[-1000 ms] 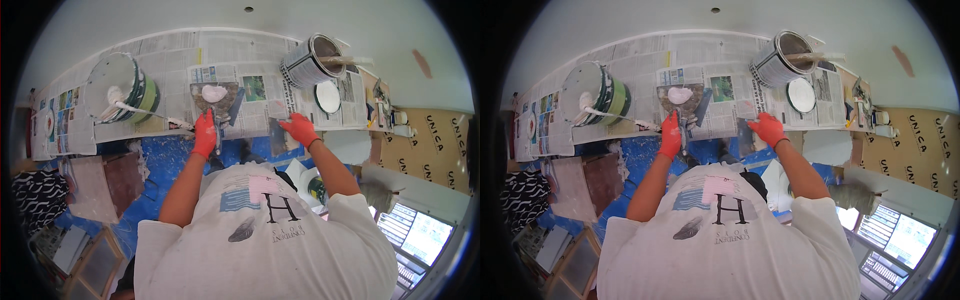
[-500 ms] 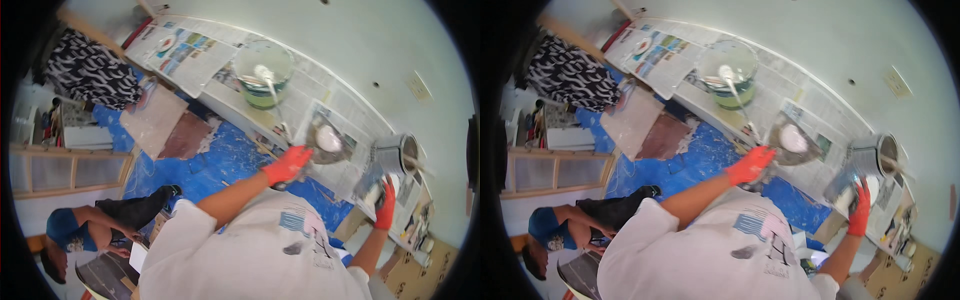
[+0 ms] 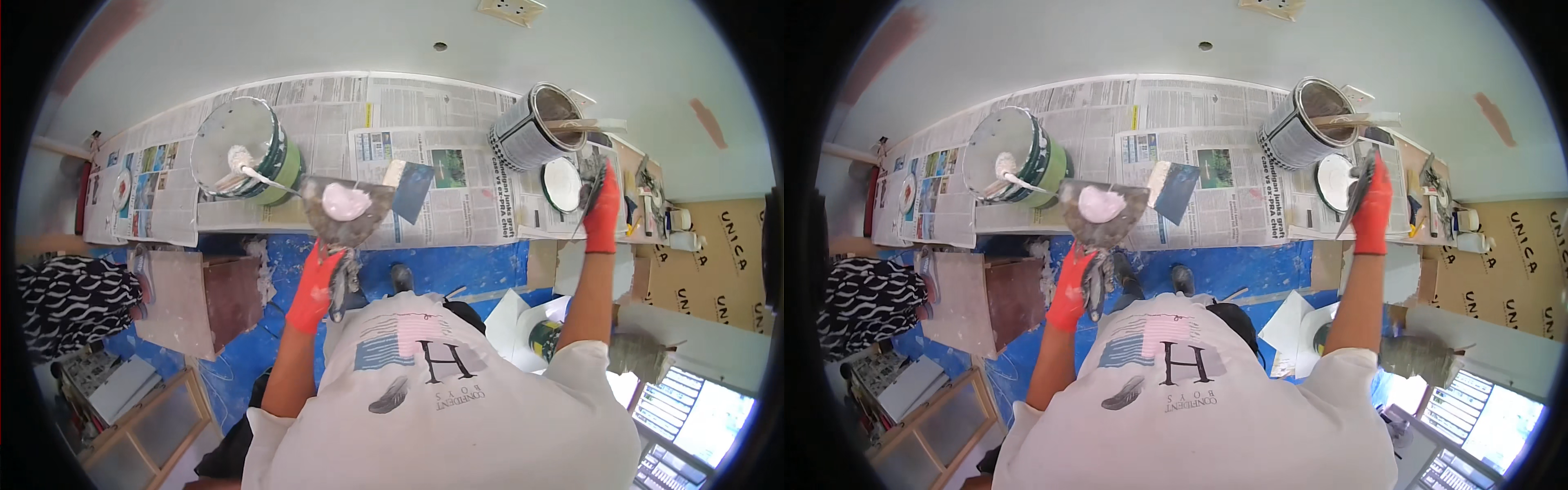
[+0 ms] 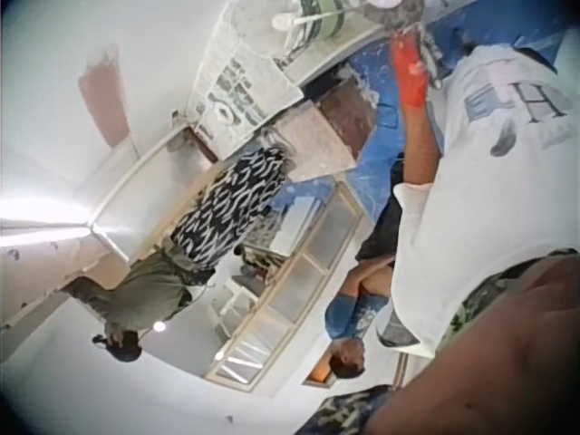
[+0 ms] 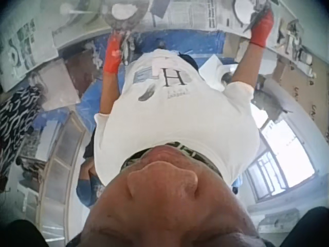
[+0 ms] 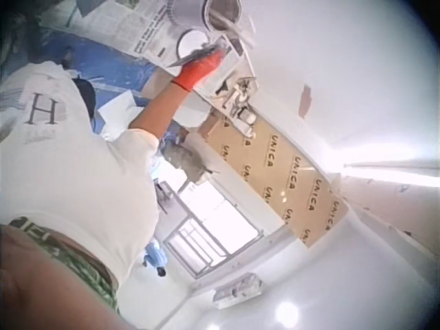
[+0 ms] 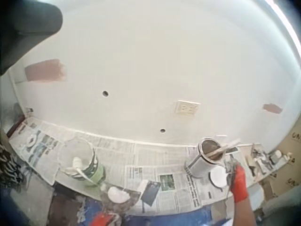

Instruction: The person spreads pink putty onto a white wall using a scraper and a putty knife, taking the material from a pile on a larger metal plate.

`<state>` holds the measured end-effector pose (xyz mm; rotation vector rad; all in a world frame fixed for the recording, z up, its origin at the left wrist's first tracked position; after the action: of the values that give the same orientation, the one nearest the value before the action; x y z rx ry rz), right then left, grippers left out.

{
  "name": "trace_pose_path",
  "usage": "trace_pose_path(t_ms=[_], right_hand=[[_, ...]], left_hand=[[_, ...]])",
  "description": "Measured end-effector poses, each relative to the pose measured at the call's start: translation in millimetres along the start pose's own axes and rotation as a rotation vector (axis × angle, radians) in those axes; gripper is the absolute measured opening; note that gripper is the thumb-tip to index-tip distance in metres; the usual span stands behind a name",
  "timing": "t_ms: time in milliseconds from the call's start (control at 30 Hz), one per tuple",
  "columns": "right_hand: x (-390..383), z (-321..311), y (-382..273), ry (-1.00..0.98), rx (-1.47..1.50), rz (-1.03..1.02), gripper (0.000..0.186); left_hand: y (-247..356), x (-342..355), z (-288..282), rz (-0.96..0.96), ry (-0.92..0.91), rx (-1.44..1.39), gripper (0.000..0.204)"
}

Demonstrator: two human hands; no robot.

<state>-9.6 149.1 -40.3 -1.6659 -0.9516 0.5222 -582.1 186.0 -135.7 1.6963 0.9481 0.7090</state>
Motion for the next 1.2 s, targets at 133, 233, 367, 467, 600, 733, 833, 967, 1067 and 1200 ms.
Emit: trace_pose_path(t_ms=[133,233,367,467,600,733,833,967,1067,1200], right_hand=[[62,-27,-2,-0.052,-0.266,-0.215,0.054],[108,-32,1,-0.05,-0.438,-0.044,0.052],[123,-15,-17,-0.107,-0.815,-0.072,0.033],[136,-19,-33,-0.22,-0.697,0.084,0.034],[147,-13,-67,-0.207,-0.544,0.122,0.058],[135,9,-105,-0.461,-0.673,0.034,0.063],[142,2,-88,-0.381,-0.904,0.014,0.058],[165,-25,-41,-0.431,-0.451,0.076,0.049],[158,-28,-21,-0.328,0.045,0.151,0.037],[155,-43,-9,-0.205,0.017,-0.02,0.026]], left_hand=[[9,43,-9,-0.141,-0.239,-0.25,0.042],[-6,64,-18,-0.172,-0.317,-0.219,0.068],[-9,82,-20,-0.166,-0.368,-0.242,0.075],[-1,93,-13,-0.14,-0.385,-0.181,0.066],[9,110,4,-0.17,-0.367,-0.134,0.04],[22,131,29,-0.221,-0.37,-0.172,0.033],[27,145,44,-0.243,-0.366,-0.142,0.034],[47,159,63,-0.335,-0.309,-0.175,0.037],[53,168,74,-0.215,-0.292,-0.148,0.039],[52,189,80,-0.201,-0.246,-0.237,0.055]])
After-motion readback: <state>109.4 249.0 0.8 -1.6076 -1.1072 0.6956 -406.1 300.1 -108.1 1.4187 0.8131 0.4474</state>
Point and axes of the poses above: each hand's wrist, its own x-axis towards the middle knuckle, its own z-axis out of the palm, y = z × x, the point moved 4 cm from there along x, towards the middle knuckle, and after that the axes turned 8 degrees about -y, right-handed, at the moved point
